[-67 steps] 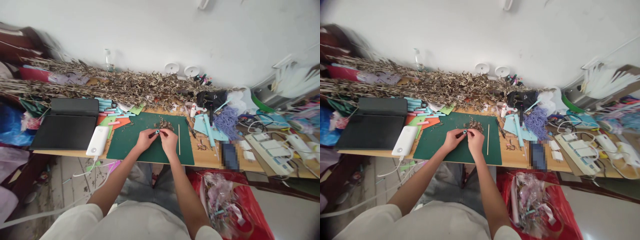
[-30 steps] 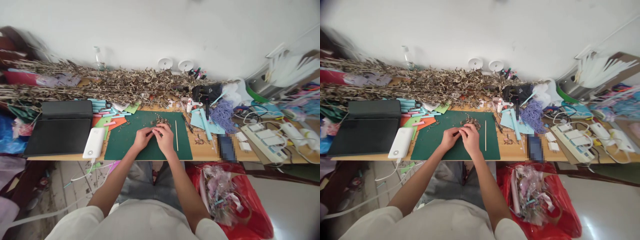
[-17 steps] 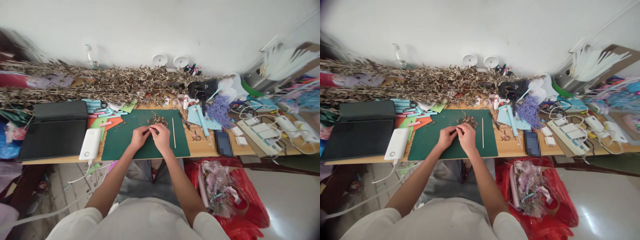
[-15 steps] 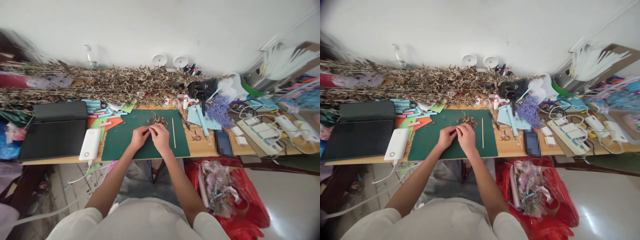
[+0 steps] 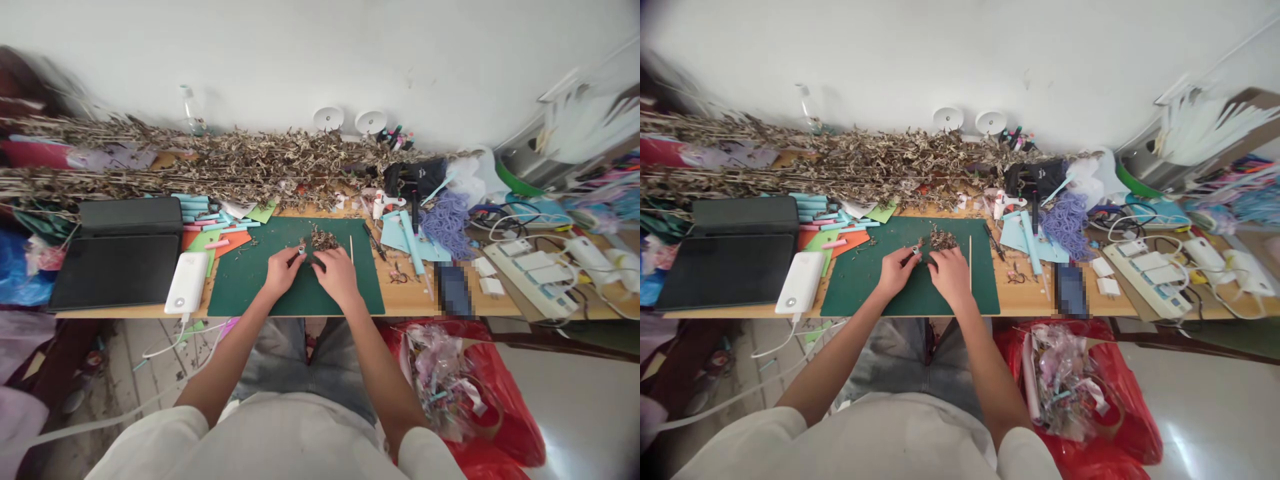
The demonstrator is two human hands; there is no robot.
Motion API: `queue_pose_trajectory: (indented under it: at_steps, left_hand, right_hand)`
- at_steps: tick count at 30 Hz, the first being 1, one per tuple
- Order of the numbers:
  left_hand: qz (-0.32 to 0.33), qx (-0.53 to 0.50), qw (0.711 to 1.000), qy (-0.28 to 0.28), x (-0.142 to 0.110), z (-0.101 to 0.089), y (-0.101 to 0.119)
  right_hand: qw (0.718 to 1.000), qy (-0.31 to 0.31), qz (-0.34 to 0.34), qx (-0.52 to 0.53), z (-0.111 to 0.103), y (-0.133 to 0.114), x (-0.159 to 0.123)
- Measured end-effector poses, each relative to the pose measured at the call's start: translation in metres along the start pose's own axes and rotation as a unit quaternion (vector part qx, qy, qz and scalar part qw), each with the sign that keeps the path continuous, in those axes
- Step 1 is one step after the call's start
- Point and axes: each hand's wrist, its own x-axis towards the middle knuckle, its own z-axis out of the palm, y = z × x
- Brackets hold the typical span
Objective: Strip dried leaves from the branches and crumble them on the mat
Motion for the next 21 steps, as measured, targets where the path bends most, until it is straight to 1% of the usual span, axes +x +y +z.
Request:
queue_pose_trajectory:
  at_steps: [3, 5, 7, 9, 13, 17, 21]
  left_hand:
    - [0.012, 0.003, 1.0, -0.003, 0.0, -0.001, 0.002]
    - [0.012, 0.002, 1.0, -0.012, 0.0, 0.0, 0.002]
    - [0.013, -0.005, 1.0, -0.025, 0.0, 0.0, 0.002]
    - [0.02, -0.019, 0.999, -0.043, 0.0, 0.0, 0.002]
    - [0.036, -0.04, 0.996, -0.07, 0.0, -0.001, 0.003]
    - [0.042, -0.024, 0.996, -0.077, 0.001, -0.002, 0.004]
    - [0.046, -0.007, 0.996, -0.079, 0.0, 0.0, 0.001]
  right_hand:
    - [0.999, -0.029, -0.01, -0.036, 0.009, -0.006, 0.002]
    - [1.0, -0.017, 0.003, -0.015, 0.011, -0.006, 0.003]
    - [0.999, 0.017, 0.027, 0.039, 0.01, -0.006, 0.002]
    - [0.992, 0.046, 0.053, 0.108, 0.009, -0.006, 0.001]
    - [0.971, 0.068, 0.069, 0.218, 0.01, -0.014, -0.001]
    - [0.948, 0.095, 0.091, 0.29, 0.014, -0.02, -0.003]
    - [0.925, 0.125, 0.147, 0.328, 0.015, -0.02, -0.005]
